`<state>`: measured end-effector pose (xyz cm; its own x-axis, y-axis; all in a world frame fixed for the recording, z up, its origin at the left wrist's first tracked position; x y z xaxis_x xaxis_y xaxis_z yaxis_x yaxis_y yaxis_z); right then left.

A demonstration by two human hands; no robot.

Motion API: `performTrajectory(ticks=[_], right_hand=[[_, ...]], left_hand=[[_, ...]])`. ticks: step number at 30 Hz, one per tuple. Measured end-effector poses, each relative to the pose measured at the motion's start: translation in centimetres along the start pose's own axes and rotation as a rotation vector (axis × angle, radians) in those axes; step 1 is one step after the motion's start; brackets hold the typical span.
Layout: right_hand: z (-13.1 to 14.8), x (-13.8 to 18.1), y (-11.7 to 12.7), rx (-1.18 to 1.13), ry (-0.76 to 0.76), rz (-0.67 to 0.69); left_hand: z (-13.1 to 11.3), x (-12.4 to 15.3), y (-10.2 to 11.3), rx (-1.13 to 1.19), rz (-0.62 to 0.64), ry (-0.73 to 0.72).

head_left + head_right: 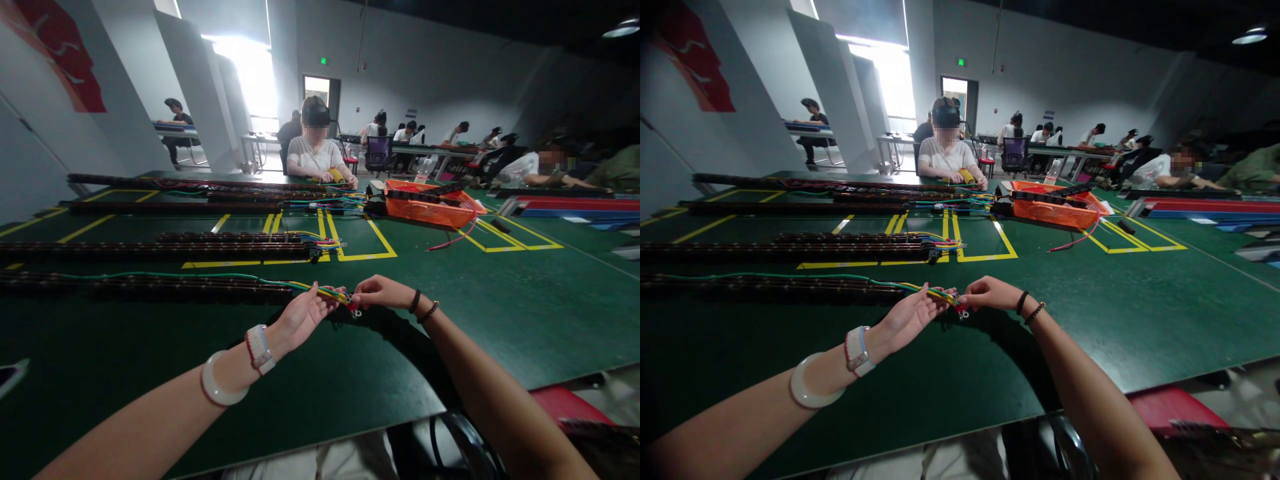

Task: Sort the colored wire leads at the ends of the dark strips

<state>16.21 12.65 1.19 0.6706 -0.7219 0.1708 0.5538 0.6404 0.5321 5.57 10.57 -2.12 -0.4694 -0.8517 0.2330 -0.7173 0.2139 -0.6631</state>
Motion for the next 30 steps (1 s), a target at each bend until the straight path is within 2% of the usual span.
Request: performTrajectory(ticks=[3,7,12,17,21,26,30], right_hand=[[0.0,0.1,-1.7,-0.023,-0.02,0.144],[0.4,0.3,-2.8,0.038,-0.027,0.214],[-0.4,0.8,-4.6,-0.079,-0.149,0.302],[-0.7,1.6,-7.1,-0.213,-0.245,0.443],[0.4,2.1,-8.3,-0.319,-0.221,0.55],[2.2,3.8,-9.6,-0.472,-0.237,0.752],[3.1,4.3,-9.6,-0.547,-0.249,0.773]], left_hand=[[0.0,0.0,-0.1,0.001,0.009,0.002],[0.0,0.0,0.0,-0.004,-0.024,-0.001],[0.1,0.0,1.0,-0.004,-0.118,0.003],[0.1,-0.3,0.5,-0.008,-0.055,-0.014],[-0.1,-0.4,0.6,-0.017,-0.044,-0.038],[-0.2,-0.4,0.2,-0.027,0.007,-0.062],[-0.2,-0.4,0.1,-0.041,0.017,-0.057]])
Point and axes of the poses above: each hand's wrist, its own x-axis away from the middle knuckle, its own y-axis out of the back of the hand, z = x × y, the point moved 10 cm from there along -x, towards the middle knuckle, and after that the axes turned 4 degrees about -x, right-handed, at the moved point
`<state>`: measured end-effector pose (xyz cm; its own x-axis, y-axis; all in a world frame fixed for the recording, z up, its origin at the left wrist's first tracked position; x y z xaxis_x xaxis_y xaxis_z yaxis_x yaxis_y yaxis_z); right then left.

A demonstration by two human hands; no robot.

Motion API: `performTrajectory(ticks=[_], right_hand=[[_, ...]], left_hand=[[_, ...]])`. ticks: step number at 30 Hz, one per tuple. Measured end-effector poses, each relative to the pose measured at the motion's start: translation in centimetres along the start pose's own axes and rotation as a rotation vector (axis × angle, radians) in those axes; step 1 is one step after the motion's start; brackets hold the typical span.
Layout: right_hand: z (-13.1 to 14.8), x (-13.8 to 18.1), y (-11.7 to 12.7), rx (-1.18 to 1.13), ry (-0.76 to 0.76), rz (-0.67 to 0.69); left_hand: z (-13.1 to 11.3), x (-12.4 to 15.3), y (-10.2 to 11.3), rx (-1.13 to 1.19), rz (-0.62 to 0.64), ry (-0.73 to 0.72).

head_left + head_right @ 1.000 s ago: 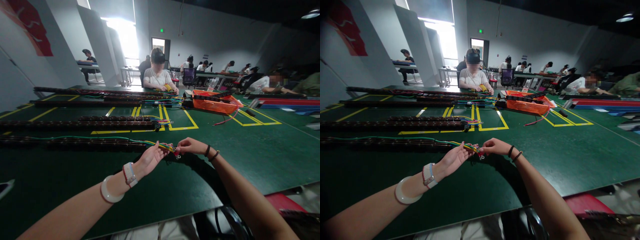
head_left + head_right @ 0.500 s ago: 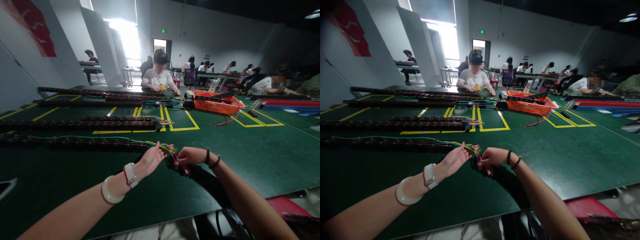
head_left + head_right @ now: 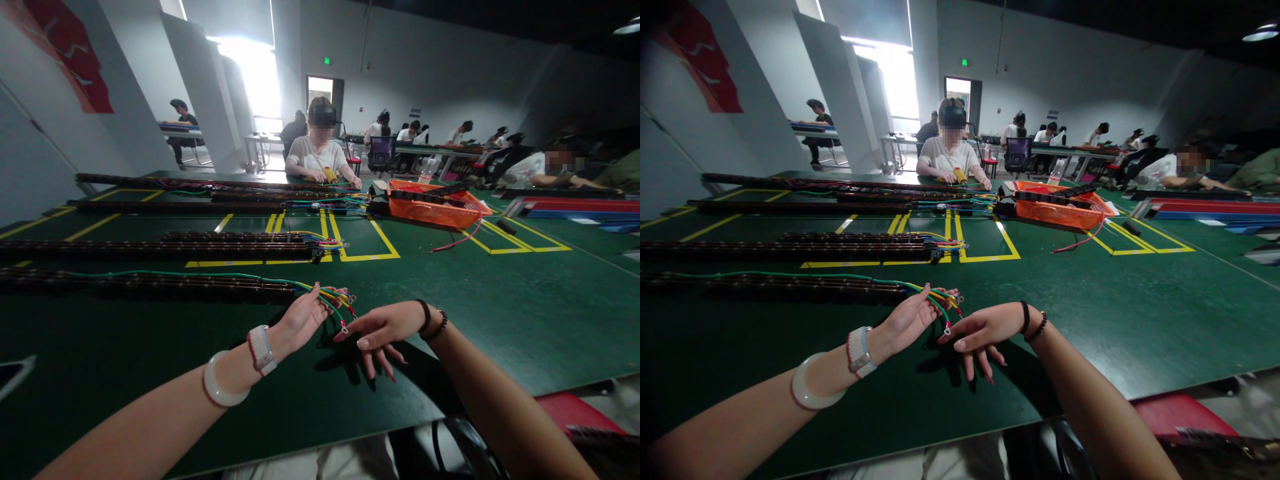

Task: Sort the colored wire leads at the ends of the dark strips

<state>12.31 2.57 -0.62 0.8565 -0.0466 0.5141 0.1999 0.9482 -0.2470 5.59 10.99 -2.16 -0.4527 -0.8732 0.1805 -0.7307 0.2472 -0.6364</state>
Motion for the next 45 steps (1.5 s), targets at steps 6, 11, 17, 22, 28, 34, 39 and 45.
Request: performTrajectory(ticks=[6,11,17,22,28,34,39,45], right_hand=[[1.2,0.5,2.9,0.027,0.11,-0.262],[1.7,1.3,4.7,0.051,0.163,-0.429],[2.9,2.6,6.1,0.094,0.284,-0.606],[4.3,4.3,7.4,0.117,0.412,-0.805],[4.6,6.6,10.6,0.218,0.482,-1.152],[3.4,6.8,13.0,0.535,0.325,-1.378],[3.2,6.1,13.8,0.805,0.148,-1.433],[3.1,5.4,14.2,0.998,-0.074,-1.439]], left_hand=[[0.0,0.2,0.1,-0.004,-0.027,0.002],[-0.2,0.4,0.0,0.0,-0.042,0.005],[-0.1,0.6,-0.5,-0.037,0.009,0.014],[-0.2,1.0,-0.4,-0.047,-0.011,0.044],[-0.2,1.0,0.3,-0.039,-0.117,0.037],[-0.2,0.9,0.4,-0.045,-0.14,0.047],[-0.2,0.9,0.3,-0.047,-0.11,0.05],[-0.2,0.9,0.4,-0.058,-0.112,0.047]])
Point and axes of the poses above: each hand's wrist, its own x-axis away from the middle knuckle, its own y-axis out of the back of the hand, z = x × y, the point moved 10 cm from there along -x, towards the middle knuckle, and after that the axes turned 4 degrees about -x, right-handed, at the moved point
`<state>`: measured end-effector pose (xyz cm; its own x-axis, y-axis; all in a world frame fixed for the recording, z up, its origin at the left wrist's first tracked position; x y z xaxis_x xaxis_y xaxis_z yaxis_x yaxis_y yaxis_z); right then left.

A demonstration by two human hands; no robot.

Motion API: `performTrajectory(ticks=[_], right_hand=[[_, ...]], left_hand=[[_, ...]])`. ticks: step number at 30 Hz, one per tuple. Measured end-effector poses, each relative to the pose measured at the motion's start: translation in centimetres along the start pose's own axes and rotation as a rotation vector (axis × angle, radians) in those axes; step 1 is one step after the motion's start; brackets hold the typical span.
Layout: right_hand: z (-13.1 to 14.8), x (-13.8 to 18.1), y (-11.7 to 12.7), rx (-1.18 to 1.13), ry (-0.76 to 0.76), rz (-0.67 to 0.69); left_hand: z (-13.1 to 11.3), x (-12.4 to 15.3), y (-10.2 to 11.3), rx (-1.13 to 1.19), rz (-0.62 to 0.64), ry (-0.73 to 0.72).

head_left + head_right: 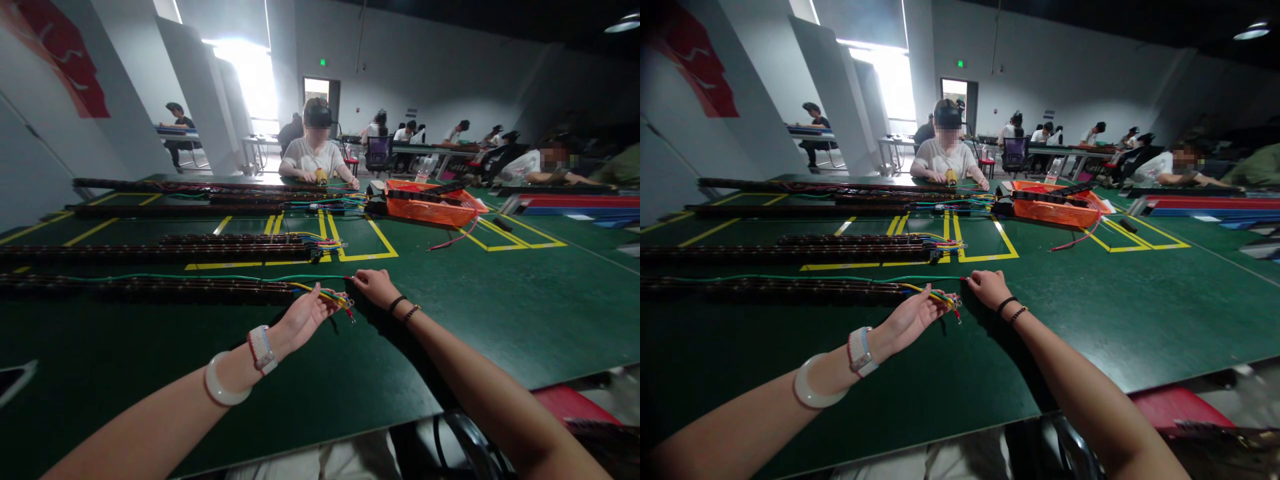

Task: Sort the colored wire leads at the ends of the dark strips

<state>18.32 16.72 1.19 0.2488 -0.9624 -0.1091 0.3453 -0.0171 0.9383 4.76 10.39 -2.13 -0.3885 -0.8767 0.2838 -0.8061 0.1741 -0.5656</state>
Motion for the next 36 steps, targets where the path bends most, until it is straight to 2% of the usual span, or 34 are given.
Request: performTrajectory(ticks=[10,18,20,24,30,33,36], right_hand=[[0.3,0.5,0.4,-0.032,0.032,-0.036],[1.5,0.9,1.7,-0.114,0.113,-0.132],[2.7,1.5,2.7,-0.147,0.217,-0.167],[6.3,3.9,4.6,-0.08,0.542,-0.225],[10.7,8.3,4.4,0.205,1.007,-0.265],[11.7,9.6,3.4,0.304,1.137,-0.26],[12.1,10.0,2.8,0.368,1.169,-0.276]], left_hand=[[0.2,-0.1,0.2,0.004,0.016,-0.002],[0.3,-0.3,0.2,0.015,0.007,0.006],[0.2,-0.2,0.0,0.026,0.019,-0.001],[0.1,-0.2,-0.3,0.027,0.051,-0.011],[0.2,-0.2,-0.3,0.06,0.04,-0.013],[0.3,-0.4,-0.6,0.084,0.096,-0.017],[0.3,-0.6,-0.4,0.07,0.108,-0.03]])
Point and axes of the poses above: each hand's wrist, its own x-axis away from the middle knuckle, its own y-axis out of the back of the hand, z = x × y, the point moved 10 cm from there along -x, towards the middle knuckle, and after that the axes turned 4 degrees about -x, right-handed, at the moved point
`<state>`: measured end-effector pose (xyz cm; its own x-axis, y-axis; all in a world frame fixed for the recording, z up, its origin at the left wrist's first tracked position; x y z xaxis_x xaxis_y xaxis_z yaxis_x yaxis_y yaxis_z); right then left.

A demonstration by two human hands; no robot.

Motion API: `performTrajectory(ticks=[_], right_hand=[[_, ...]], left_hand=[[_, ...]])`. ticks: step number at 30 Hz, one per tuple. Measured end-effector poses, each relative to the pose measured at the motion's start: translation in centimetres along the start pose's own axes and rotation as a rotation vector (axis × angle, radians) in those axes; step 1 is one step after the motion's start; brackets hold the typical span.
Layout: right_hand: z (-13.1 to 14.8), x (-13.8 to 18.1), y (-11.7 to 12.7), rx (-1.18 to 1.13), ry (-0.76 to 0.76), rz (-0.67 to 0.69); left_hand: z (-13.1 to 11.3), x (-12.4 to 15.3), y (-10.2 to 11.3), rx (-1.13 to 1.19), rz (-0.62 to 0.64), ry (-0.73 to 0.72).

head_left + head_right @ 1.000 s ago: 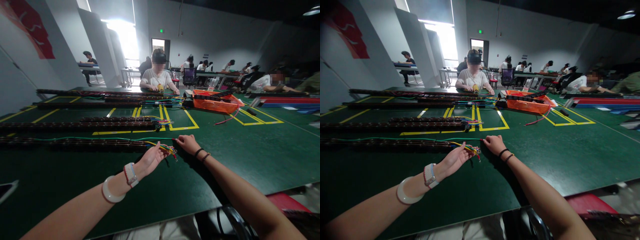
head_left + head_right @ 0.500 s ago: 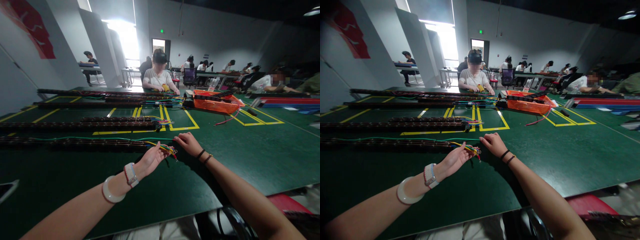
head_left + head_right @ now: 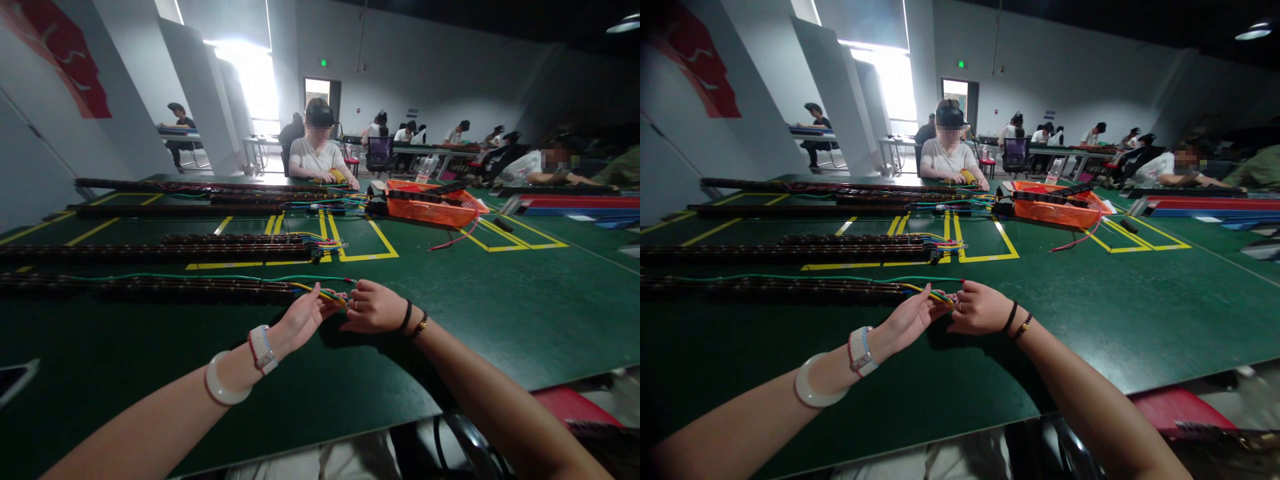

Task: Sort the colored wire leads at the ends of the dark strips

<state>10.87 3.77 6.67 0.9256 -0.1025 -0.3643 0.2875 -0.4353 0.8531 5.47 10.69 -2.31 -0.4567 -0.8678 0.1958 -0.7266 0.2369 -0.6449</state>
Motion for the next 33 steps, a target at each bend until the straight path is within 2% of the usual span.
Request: performTrajectory(ticks=[4,10,12,16,20,23,33], right_hand=[[-0.4,-0.1,0.6,0.033,-0.075,-0.086],[-3.6,1.0,1.6,-0.022,-0.385,-0.243],[-4.2,1.3,1.3,-0.063,-0.434,-0.257],[-4.0,1.1,0.7,-0.147,-0.402,-0.235],[-3.4,0.6,0.9,-0.132,-0.35,-0.243],[-2.8,0.3,1.1,-0.107,-0.311,-0.242],[-2.8,0.1,0.7,-0.107,-0.321,-0.207]], left_hand=[[0.0,0.0,0.0,-0.038,-0.008,0.001],[-0.4,0.4,-0.6,-0.025,0.002,-0.002],[-0.5,0.5,-0.6,-0.023,-0.013,-0.003],[-0.3,0.3,0.0,-0.025,-0.07,0.014],[-0.1,0.1,-0.1,-0.002,-0.031,0.004],[0.1,0.2,0.2,-0.014,-0.06,0.024],[-0.1,0.4,0.2,0.003,-0.104,0.035]])
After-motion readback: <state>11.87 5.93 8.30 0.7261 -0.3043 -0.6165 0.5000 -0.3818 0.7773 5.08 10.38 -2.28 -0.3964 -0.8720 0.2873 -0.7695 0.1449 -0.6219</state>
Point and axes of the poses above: each hand's wrist, its own x-axis away from the middle knuckle, its own y-axis out of the back of the hand, z = x × y, the point moved 10 cm from there along -x, towards the middle knuckle, and after that the axes turned 4 degrees about -x, right-handed, at the moved point
